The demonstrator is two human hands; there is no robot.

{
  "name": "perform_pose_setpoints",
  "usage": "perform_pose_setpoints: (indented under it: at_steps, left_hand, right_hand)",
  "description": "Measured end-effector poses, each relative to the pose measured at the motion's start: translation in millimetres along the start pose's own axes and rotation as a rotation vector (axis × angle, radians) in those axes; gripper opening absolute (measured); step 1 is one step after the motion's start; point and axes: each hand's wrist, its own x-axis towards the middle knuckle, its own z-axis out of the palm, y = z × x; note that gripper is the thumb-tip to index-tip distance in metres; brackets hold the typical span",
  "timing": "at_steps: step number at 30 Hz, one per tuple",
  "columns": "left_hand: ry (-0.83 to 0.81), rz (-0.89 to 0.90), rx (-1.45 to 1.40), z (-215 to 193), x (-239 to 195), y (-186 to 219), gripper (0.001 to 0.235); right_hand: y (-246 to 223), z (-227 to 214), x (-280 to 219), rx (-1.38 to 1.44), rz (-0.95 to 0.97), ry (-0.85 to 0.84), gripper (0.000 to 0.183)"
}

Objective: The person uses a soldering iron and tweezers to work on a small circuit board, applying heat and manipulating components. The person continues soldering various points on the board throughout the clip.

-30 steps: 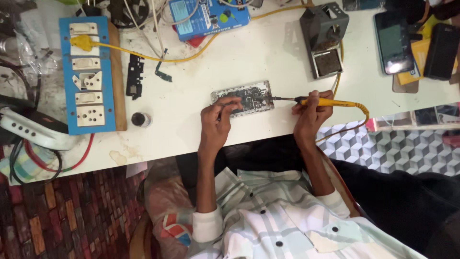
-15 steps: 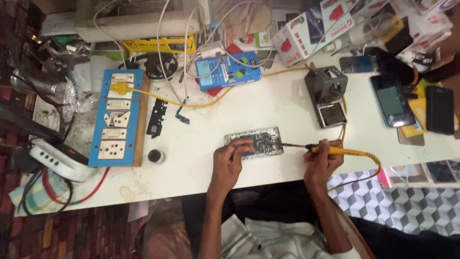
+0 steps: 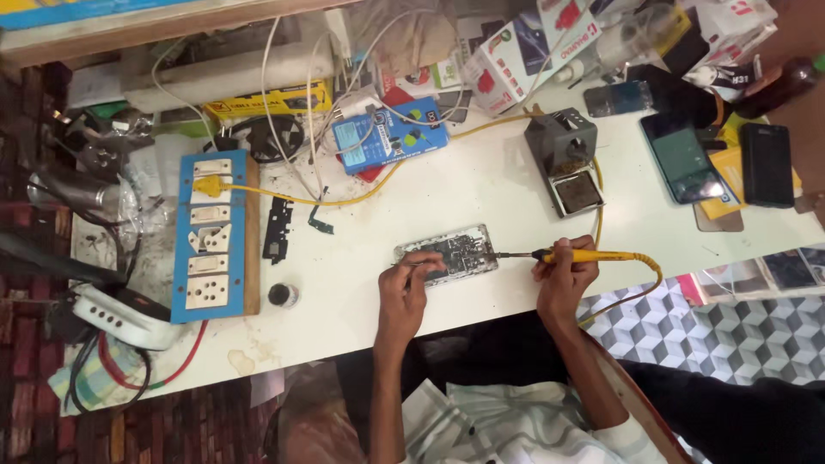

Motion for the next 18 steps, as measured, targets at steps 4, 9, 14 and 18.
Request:
perform_pose_setpoints:
  at_steps: [4,9,14,18]
  left_hand:
    - [0.021,0.281,0.012,0.5,8.8,-4.6,0.016]
    - [0.038,0.184,0.071,1.1,5.0,0.2,0.018]
    - [0.026,0.059,0.054,2.7,0.6,0.3,0.018]
    - [0.047,0.046,0.088,3.0,5.1,2.8,0.019]
  right_hand:
    - [1.1,2.9,6.8,-0.028,0.003,0.020,0.023]
    - [0.2,1.8,3.9,0.002,0.012,-0.004,0.023]
    - [2.3,-3.8,1.4,0.046,-0.001,0.013,0.019]
    - [2.0,0.3,2.9,0.058,-0.010,0.064,0.016]
